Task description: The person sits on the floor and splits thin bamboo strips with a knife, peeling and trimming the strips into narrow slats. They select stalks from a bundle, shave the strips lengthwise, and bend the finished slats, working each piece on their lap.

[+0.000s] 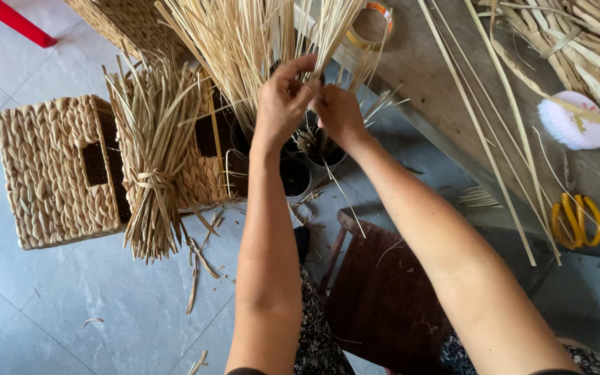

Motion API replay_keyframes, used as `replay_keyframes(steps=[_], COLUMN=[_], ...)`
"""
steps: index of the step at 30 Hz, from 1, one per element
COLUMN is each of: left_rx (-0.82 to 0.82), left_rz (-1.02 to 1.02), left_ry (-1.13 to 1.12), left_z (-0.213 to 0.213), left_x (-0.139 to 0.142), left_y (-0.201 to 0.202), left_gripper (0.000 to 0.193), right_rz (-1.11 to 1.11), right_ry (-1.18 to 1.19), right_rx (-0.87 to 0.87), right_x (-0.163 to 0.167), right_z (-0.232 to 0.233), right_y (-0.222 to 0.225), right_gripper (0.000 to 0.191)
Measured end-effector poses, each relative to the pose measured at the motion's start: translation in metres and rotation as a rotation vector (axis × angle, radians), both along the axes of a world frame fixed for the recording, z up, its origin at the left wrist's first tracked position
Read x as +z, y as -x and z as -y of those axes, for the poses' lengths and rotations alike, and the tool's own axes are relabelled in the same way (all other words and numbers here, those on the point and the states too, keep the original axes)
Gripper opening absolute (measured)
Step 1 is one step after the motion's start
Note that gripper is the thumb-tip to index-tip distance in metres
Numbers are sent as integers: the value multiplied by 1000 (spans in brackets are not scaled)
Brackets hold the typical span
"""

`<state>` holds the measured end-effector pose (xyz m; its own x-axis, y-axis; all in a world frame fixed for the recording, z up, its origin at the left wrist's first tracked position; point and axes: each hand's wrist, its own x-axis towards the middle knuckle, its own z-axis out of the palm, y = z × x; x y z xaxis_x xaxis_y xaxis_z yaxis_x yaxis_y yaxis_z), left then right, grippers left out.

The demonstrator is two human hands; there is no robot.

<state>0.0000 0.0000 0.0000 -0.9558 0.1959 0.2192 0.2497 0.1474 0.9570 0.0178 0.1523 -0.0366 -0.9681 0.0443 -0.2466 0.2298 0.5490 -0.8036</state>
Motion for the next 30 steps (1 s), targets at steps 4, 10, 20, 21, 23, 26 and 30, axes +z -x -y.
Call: replay_keyframes(steps=[4,10,20,21,23,26,30], left_rx=[103,212,184,169,167,163,127], left_rz=[-56,16,81,79,29,4,5], left_ry=[2,45,144,156,180,283,292], left_z=[-10,-7,-9,-11,-14,-15,-16], left_x=[10,13,-13,-16,-20,-25,-24], left_y=[-5,-10,-8,-8,-8,-9,-6], left_gripper=[28,15,16,16,16,15,27], right_rz=[-592,-546,-579,-575,-549,-675,-687], right_ry=[-127,-122,223,264,199,167,109], right_rx=[156,112,49,49,53,82,40], right_x=[-13,-10,59,66,75,74,53], right_z=[6,-5,-34,-32,-27,-20,-16], right_y=[1,-11,-50,-48,-38,-21,-2], right_gripper=[21,33,36,42,38,15,11])
